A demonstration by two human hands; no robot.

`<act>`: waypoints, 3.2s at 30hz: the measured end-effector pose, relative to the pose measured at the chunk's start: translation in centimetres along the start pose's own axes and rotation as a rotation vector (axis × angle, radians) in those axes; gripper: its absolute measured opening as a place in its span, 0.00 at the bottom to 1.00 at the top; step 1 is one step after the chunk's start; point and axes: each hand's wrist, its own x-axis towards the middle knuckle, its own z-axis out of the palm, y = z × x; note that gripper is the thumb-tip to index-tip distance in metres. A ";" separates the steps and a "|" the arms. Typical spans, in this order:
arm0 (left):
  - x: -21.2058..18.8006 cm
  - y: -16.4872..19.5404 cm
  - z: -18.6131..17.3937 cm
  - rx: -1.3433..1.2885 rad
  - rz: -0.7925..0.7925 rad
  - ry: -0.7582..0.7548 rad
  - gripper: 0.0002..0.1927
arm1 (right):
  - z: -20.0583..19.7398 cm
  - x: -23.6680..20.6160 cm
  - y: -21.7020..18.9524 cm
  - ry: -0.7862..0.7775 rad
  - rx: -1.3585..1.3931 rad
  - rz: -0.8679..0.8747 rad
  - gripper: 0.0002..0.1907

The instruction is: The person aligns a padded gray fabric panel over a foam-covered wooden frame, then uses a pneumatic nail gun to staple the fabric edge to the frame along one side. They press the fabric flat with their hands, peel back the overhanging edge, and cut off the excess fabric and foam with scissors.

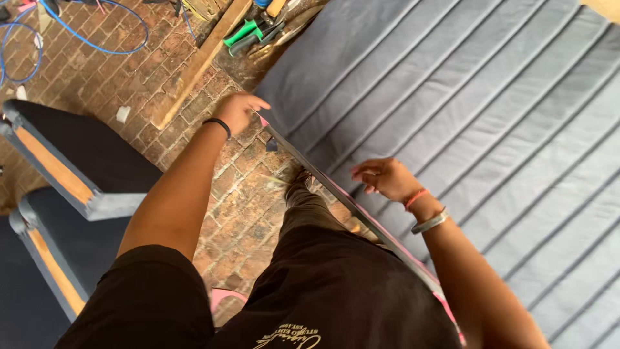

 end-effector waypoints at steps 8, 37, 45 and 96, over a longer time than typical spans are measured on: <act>5.8 -6.4 1.5 0.219 0.574 -0.246 0.18 | 7.1 17.4 -9.6 -0.009 0.204 0.277 0.13; 7.4 -10.6 3.1 -0.149 0.897 -0.313 0.09 | 12.1 23.8 -13.4 -0.129 -0.292 0.814 0.12; 7.1 -8.2 1.5 -0.358 0.816 -0.173 0.09 | 13.9 16.0 -11.0 0.400 -0.082 0.333 0.12; -7.3 37.8 27.7 0.520 1.566 -0.884 0.26 | 11.6 -39.5 23.4 0.878 -0.164 0.941 0.20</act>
